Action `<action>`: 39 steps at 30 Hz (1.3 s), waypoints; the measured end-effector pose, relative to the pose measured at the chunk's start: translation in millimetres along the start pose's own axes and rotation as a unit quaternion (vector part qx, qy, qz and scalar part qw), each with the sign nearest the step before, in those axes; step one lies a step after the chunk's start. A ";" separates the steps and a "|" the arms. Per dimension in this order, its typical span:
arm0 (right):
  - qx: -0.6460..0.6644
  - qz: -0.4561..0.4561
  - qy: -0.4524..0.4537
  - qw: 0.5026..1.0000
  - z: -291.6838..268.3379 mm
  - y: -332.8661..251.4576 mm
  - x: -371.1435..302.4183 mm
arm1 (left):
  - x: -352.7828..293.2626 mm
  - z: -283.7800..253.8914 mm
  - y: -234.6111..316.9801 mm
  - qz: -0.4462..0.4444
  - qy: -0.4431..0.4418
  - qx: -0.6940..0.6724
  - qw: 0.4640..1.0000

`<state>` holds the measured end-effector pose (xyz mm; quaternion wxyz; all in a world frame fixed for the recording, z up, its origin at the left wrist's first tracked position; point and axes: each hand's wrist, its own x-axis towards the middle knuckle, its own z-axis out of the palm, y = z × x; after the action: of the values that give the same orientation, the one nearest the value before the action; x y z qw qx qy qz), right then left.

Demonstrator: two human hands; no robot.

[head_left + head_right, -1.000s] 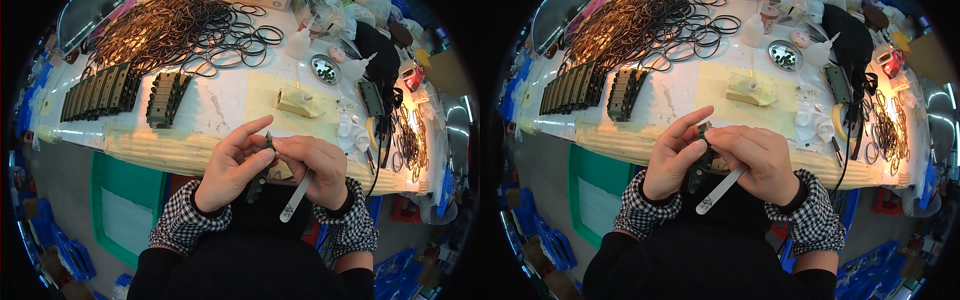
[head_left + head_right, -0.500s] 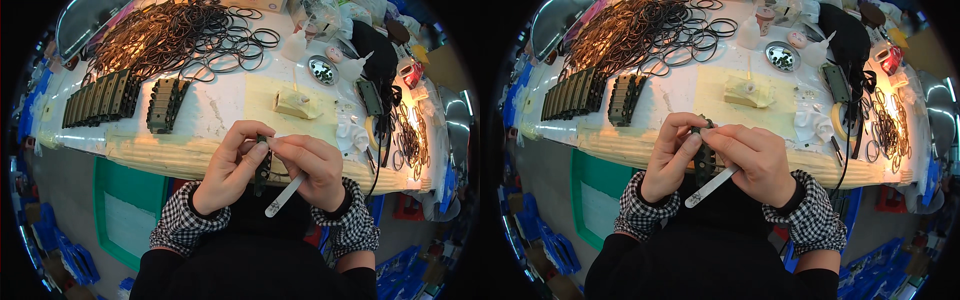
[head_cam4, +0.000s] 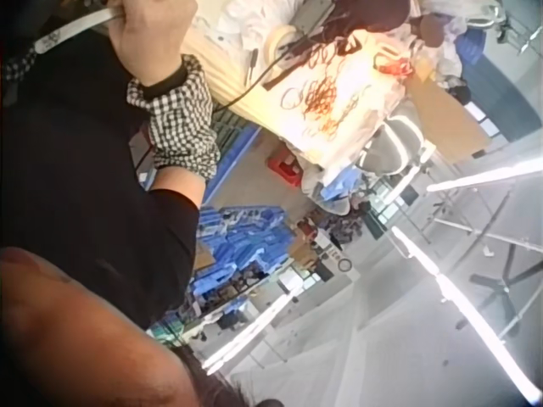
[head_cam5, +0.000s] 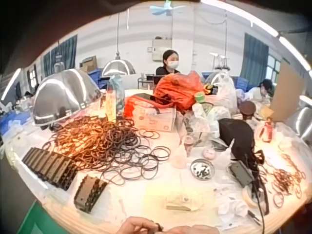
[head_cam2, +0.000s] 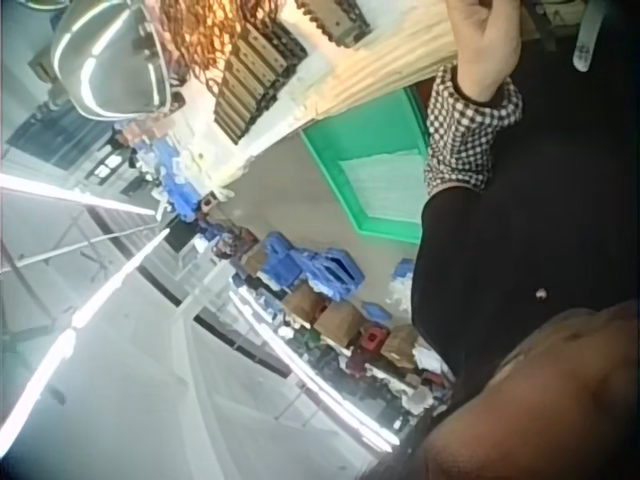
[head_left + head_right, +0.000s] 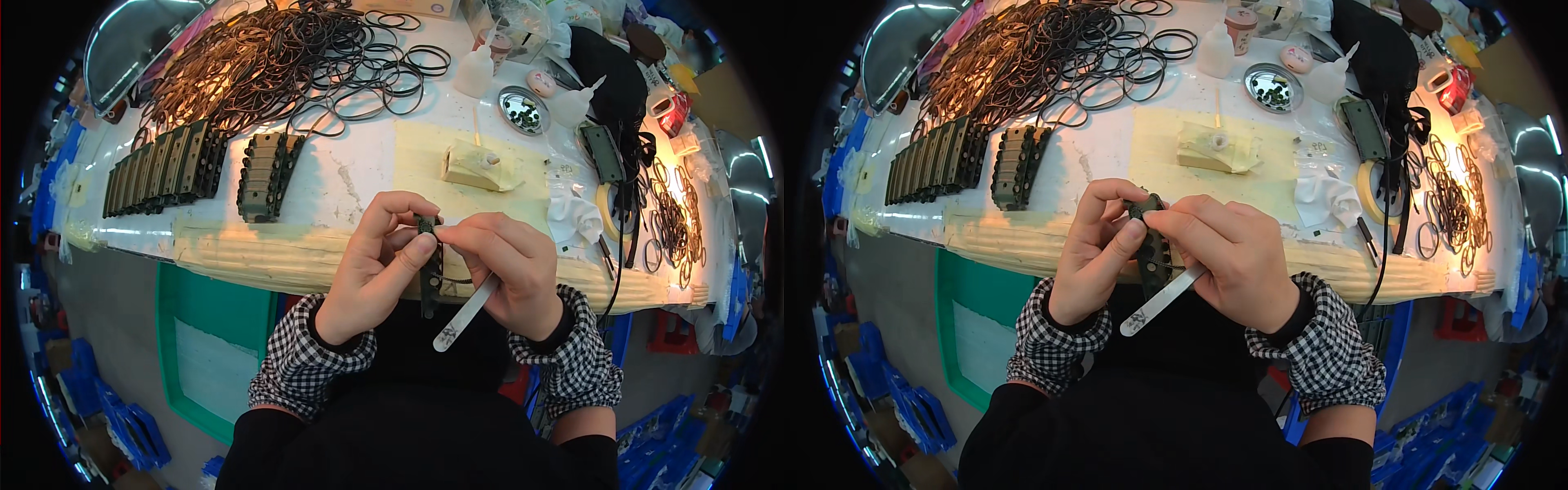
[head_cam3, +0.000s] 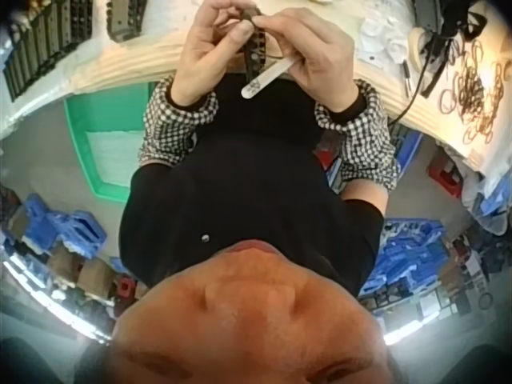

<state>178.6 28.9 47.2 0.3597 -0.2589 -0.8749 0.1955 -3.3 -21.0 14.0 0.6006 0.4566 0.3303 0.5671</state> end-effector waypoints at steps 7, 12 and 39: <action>0.017 0.012 0.017 1.000 -1.3 0.0 -0.9 | 1.8 -1.7 3.5 0.000 -0.027 -0.002 1.000; 0.067 0.065 0.045 0.995 0.0 -6.2 2.3 | 0.4 0.8 7.0 0.009 -0.022 0.005 1.000; -0.039 -0.036 0.010 0.999 -2.4 2.4 -1.9 | -4.7 7.5 6.5 -0.072 0.001 -0.081 0.994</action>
<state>182.3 30.0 46.5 0.3652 -0.2429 -0.8869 0.1449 0.4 -27.3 22.2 0.6748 0.3806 0.3159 0.5478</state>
